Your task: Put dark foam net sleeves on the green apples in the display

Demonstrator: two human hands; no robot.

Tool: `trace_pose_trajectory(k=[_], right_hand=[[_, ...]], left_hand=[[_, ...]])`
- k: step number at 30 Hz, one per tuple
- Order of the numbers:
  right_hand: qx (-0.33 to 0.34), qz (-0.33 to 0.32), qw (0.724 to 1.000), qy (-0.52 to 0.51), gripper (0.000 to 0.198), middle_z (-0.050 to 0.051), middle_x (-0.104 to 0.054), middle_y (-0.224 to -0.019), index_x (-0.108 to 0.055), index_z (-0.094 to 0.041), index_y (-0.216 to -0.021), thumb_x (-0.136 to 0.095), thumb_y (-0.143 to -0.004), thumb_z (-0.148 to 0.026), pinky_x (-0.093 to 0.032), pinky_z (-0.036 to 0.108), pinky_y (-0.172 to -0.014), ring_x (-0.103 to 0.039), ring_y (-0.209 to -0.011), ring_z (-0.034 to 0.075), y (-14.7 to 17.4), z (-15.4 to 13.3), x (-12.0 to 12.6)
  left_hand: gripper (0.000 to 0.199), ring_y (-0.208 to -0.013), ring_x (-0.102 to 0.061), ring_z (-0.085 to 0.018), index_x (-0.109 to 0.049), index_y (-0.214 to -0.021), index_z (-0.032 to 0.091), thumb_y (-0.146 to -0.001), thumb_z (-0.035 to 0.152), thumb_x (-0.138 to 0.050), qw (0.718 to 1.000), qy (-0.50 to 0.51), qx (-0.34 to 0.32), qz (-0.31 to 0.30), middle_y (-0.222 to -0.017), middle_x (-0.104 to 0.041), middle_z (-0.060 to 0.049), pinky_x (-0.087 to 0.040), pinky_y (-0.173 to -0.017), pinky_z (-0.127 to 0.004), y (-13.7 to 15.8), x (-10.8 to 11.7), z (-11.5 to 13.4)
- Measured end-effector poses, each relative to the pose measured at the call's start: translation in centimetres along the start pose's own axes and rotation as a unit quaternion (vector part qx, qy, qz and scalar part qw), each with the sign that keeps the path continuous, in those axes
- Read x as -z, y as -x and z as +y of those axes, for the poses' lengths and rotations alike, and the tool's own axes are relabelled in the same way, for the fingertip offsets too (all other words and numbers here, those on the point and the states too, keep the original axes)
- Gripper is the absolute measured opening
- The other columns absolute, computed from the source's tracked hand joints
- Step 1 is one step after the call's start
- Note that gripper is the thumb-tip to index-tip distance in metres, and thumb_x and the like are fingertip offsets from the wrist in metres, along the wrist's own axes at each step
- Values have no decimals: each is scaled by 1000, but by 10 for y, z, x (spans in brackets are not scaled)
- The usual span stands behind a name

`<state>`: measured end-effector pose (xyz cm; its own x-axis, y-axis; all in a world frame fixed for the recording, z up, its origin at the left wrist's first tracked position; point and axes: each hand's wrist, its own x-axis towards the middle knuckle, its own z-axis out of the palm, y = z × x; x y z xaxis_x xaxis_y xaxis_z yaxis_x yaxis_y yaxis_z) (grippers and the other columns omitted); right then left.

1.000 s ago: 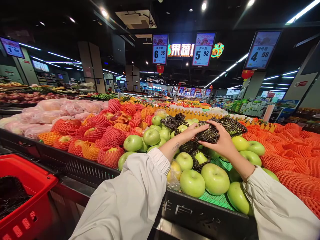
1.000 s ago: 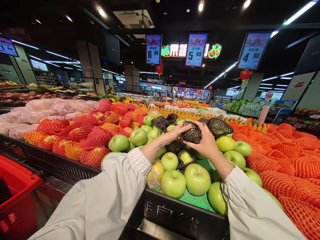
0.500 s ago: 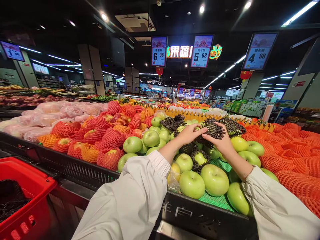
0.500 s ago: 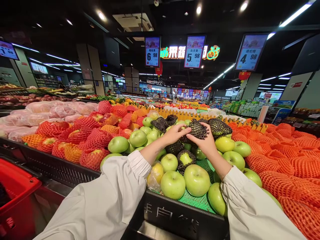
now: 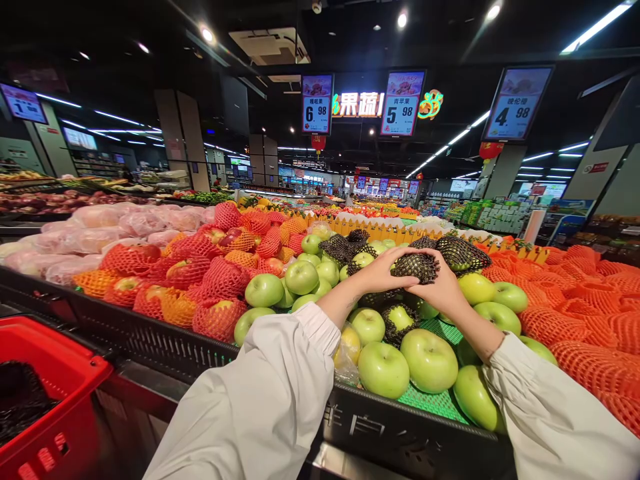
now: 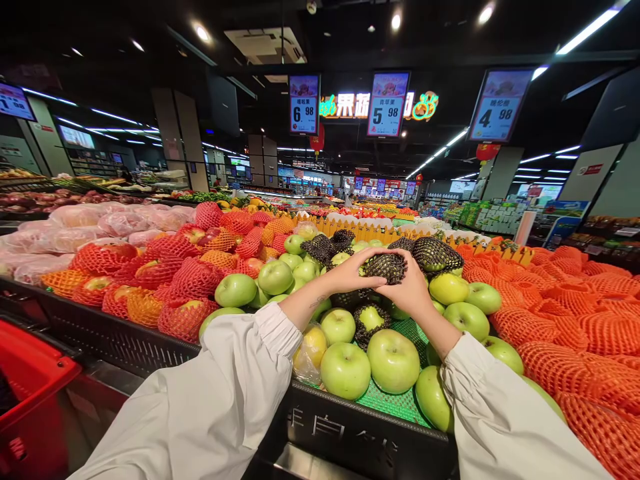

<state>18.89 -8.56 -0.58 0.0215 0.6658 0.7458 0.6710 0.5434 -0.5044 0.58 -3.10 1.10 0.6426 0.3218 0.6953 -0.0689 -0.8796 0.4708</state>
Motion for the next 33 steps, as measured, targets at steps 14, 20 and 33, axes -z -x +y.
trace_pose_trajectory(k=[14,20,33], right_hand=[[-29,-44,994,-100,116,20,-45,-142,-21,-19,-152,-84,-57,-40,-48,48,-104,-57,-121,33,0,-10,1],[-84,-70,981,-162,84,14,-62,-122,-47,-19,-132,-81,-57,-37,-54,46,-95,-63,-108,30,-5,2,-3],[-191,-95,949,-231,35,3,-67,-77,-59,-20,-80,-75,-58,-43,-55,32,-64,-63,-73,20,-4,-16,1]], left_hand=[[68,-107,-63,-23,-53,-123,18,-71,52,-80,973,47,203,96,-118,-67,-7,-48,-96,-36,3,-5,6],[62,-104,-65,-23,-56,-118,18,-73,56,-76,950,73,204,225,-116,-68,-8,-49,-96,-36,0,-6,-3],[59,-105,-65,-22,-54,-118,16,-74,48,-77,940,138,179,257,-116,-68,-10,-49,-99,-35,-2,-7,-3]])
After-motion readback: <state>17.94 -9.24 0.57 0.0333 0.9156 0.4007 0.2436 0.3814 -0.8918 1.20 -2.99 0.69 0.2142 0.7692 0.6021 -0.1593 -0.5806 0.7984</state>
